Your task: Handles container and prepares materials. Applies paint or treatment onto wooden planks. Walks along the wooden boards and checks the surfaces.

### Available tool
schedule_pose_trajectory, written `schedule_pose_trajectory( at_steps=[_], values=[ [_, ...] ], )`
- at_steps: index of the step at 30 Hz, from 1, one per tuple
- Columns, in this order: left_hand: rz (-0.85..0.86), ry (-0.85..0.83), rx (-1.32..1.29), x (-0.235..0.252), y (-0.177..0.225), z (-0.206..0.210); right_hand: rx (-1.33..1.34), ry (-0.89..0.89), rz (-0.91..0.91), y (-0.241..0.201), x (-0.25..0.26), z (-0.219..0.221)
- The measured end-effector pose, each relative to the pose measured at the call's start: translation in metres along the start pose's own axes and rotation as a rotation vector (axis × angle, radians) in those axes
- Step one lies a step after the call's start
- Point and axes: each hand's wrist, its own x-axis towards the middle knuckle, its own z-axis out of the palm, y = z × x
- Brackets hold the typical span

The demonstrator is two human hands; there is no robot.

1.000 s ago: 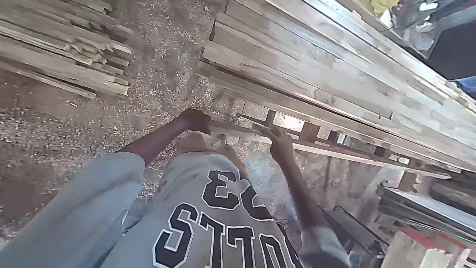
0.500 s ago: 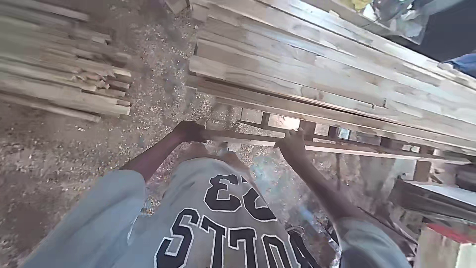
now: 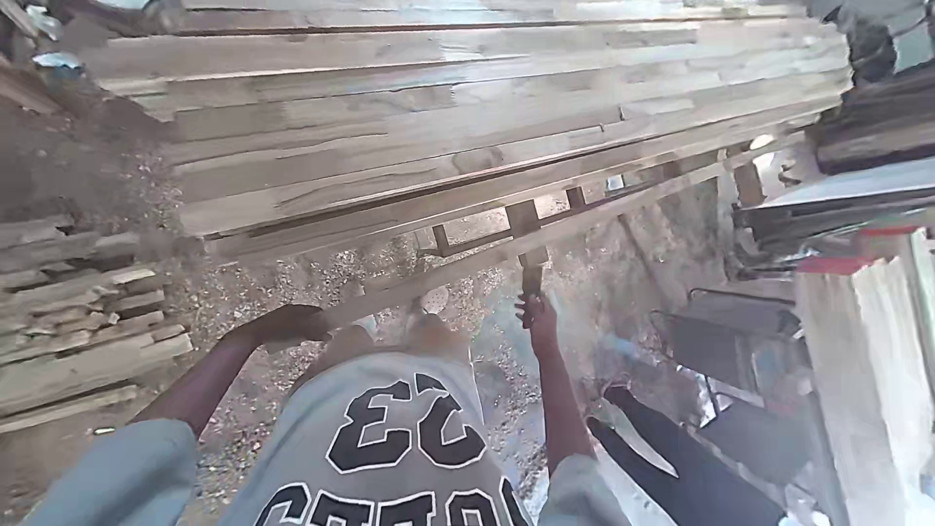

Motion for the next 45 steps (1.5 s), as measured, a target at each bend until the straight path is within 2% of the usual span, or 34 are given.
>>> schedule_pose_trajectory(
  at_steps=[4,7,10,13,16,19,21,25,28,30,33,35,38,41,45],
  values=[
    [0.053,0.036,0.107,0.002,0.022,-0.002,-0.517,0.182,-0.284,-0.011,0.067,-0.008],
    [0.002,0.0,0.084,0.011,0.047,0.0,-0.983,0.195,-0.171,-0.023,0.076,-0.002],
    [-0.076,-0.002,0.102,0.014,0.065,-0.006,-1.224,0.05,0.023,-0.061,0.05,-0.011],
    [-0.092,0.072,0.161,0.01,0.067,0.003,-1.183,0.064,0.034,-0.089,0.061,-0.032],
    [-0.167,0.153,0.267,0.004,0.065,0.017,-1.025,0.034,-0.01,-0.107,0.077,-0.02],
    [-0.245,0.185,0.312,0.002,0.072,0.022,-0.89,-0.122,-0.038,-0.106,0.042,0.02],
    [-0.274,0.195,0.328,-0.001,0.078,0.026,-0.753,-0.256,0.007,-0.092,0.015,0.031],
    [-0.305,0.237,0.31,-0.01,0.085,0.033,-0.35,-0.355,0.147,-0.061,0.024,-0.007],
    [-0.313,0.264,0.284,-0.003,0.082,0.036,-0.108,-0.165,0.161,-0.053,0.043,-0.055],
    [-0.314,0.232,0.276,0.001,0.079,0.03,-0.169,0.026,0.089,-0.049,0.072,-0.088],
    [-0.291,0.18,0.259,0.008,0.078,0.023,-0.507,0.242,-0.11,-0.048,0.139,-0.136],
    [-0.27,0.14,0.279,0.013,0.077,0.018,-0.698,0.331,-0.213,-0.061,0.18,-0.151],
    [-0.278,0.109,0.309,0.022,0.073,0.018,-0.833,0.347,-0.177,-0.072,0.214,-0.151],
    [-0.276,0.089,0.321,0.018,0.068,0.018,-0.952,0.301,-0.052,-0.054,0.205,-0.153],
    [-0.332,0.168,0.263,0.014,0.078,0.026,-0.975,0.269,-0.024,-0.096,0.203,-0.187]
  ],
)
